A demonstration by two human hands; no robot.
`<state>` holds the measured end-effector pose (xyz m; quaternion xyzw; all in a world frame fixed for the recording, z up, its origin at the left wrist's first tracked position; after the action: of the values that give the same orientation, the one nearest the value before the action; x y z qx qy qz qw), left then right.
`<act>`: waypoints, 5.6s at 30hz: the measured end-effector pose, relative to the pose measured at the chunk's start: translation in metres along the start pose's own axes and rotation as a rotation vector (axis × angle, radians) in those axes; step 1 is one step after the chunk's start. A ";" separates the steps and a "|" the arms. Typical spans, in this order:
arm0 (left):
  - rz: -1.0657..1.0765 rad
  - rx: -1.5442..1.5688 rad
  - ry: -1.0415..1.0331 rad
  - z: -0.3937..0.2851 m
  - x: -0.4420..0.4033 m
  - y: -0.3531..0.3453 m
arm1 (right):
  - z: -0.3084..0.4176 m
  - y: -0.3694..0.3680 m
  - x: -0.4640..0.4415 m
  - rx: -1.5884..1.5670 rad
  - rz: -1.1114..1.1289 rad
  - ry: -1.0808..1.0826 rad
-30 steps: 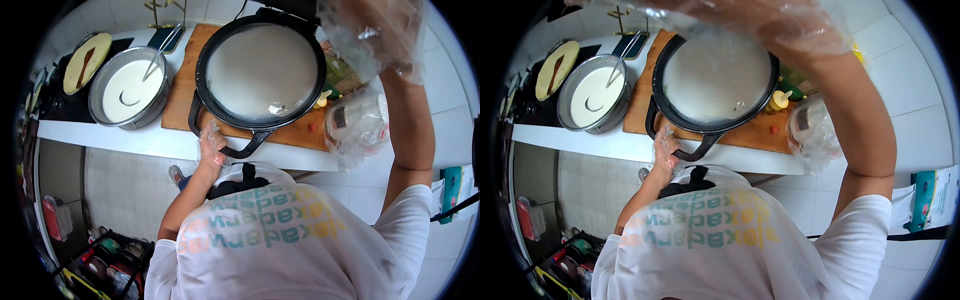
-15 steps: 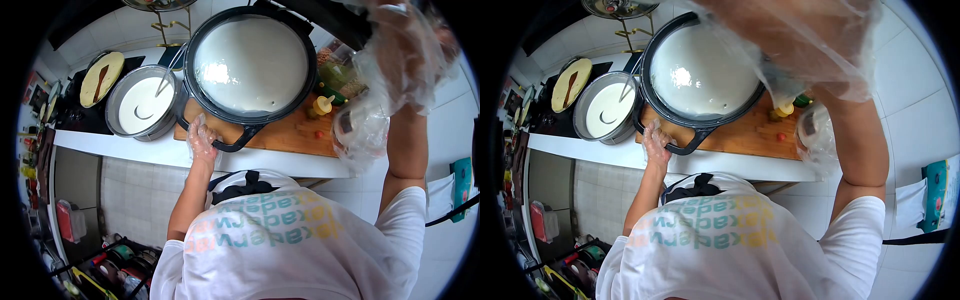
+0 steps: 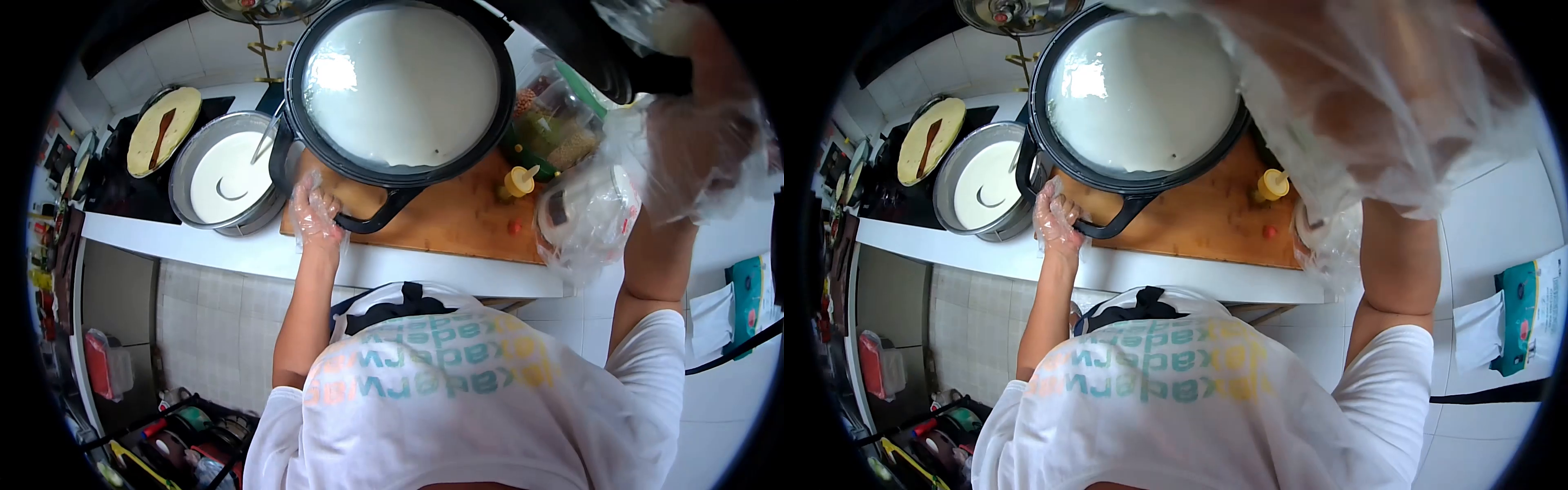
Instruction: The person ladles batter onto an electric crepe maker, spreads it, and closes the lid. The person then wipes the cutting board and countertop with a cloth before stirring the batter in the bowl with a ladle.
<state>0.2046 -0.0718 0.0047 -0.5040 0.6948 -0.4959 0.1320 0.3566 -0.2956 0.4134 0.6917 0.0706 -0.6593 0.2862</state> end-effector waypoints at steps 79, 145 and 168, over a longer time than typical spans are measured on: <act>-0.510 -0.065 0.382 0.090 0.057 0.087 | -0.034 -0.036 -0.019 0.599 0.458 0.308; -0.597 0.091 0.325 0.080 0.074 0.070 | -0.068 -0.139 0.081 -0.298 0.248 -0.625; -0.150 0.392 0.502 0.101 0.049 0.029 | -0.032 -0.162 0.232 -0.131 0.830 -0.250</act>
<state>0.2344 -0.1686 -0.0514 -0.3808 0.5578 -0.7373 0.0138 0.3352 -0.2113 0.1423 0.5566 -0.2068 -0.5611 0.5767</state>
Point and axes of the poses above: each hand's wrist, its own x-axis away from the middle knuckle, its own y-axis out of the back of the hand, z = x × y, the point moved 6 cm from there along -x, towards the middle knuckle, and after that the axes turned 9 degrees about -x, right-handed, at the moved point
